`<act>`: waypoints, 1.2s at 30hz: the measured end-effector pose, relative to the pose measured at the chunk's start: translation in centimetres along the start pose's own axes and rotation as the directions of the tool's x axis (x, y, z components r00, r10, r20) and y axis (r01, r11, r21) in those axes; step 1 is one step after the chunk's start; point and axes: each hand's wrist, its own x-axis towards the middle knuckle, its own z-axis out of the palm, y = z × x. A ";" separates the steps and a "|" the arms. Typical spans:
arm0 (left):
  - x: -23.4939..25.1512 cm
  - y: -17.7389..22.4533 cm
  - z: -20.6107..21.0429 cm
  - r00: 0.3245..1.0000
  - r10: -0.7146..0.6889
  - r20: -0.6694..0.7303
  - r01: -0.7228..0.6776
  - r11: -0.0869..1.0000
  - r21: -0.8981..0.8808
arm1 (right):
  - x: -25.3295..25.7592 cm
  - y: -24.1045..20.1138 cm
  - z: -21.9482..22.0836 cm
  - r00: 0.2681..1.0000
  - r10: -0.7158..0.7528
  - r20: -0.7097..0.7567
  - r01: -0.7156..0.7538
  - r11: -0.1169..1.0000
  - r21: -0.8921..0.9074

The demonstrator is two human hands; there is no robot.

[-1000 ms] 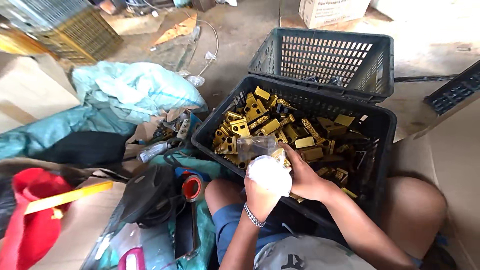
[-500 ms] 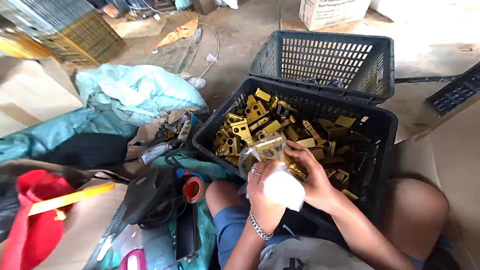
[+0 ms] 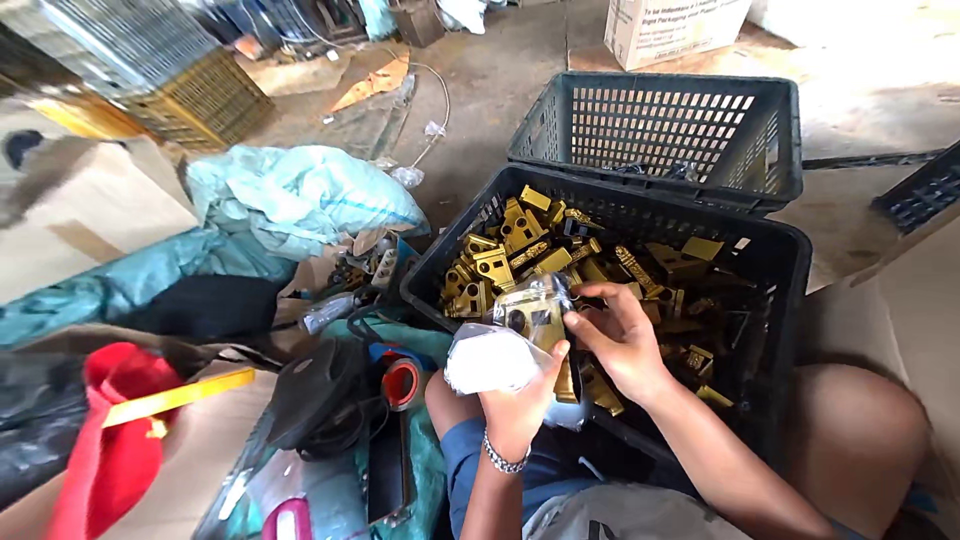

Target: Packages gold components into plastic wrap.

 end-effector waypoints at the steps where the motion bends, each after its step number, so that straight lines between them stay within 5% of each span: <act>1: 0.0 -0.2 -0.2 0.999 0.040 -0.003 -0.040 0.999 0.018 | 0.5 0.0 -0.3 0.998 -0.027 0.060 0.033 0.995 -0.094; 7: 0.7 -1.6 -1.0 0.977 0.212 -0.032 -0.208 0.974 0.091 | 1.1 0.4 -0.8 0.947 -0.262 0.184 0.319 0.815 -0.483; 10: 1.0 -2.1 -1.3 0.978 0.191 -0.089 -0.180 0.977 0.118 | -1.9 -1.2 0.0 0.863 -0.288 0.416 0.471 0.758 -0.452; 12: 0.8 -1.9 -1.0 0.985 0.141 -0.098 -0.138 0.989 0.045 | -3.0 -1.2 0.1 0.847 -0.250 0.469 0.441 0.823 -0.358; 16: -0.2 -0.5 -0.6 0.991 -0.079 0.107 0.090 0.991 -0.100 | -2.0 -0.7 -1.7 0.926 -0.089 0.367 0.244 0.882 -0.403; 21: 0.4 0.7 -5.3 0.837 -0.373 0.400 0.443 0.892 -0.095 | 1.6 -4.1 -8.7 0.869 0.140 0.475 0.239 0.722 -0.649; 23: 0.2 0.0 -7.3 0.873 -0.357 0.332 0.356 0.932 0.066 | 3.3 -5.9 -11.1 0.939 0.106 0.328 0.205 0.593 -0.779; 26: -1.3 -0.7 -7.0 0.944 -0.196 0.267 0.138 0.966 0.220 | 5.1 -5.9 -11.3 0.986 -0.163 0.027 0.096 0.433 -0.896; 29: -2.4 -0.9 -4.2 0.939 -0.018 0.345 -0.025 0.992 0.120 | 2.0 -3.9 -7.8 0.978 -0.011 0.208 0.166 0.644 -0.746; 32: -3.1 -1.2 -2.1 0.927 0.013 0.376 -0.008 1.000 -0.013 | -1.6 -1.8 -4.1 0.878 0.052 0.476 0.149 0.915 -0.375; 36: -2.9 -1.2 -1.1 0.937 0.068 0.343 -0.075 0.997 0.007 | -2.1 -2.0 -4.7 0.890 0.106 0.442 0.005 0.970 -0.242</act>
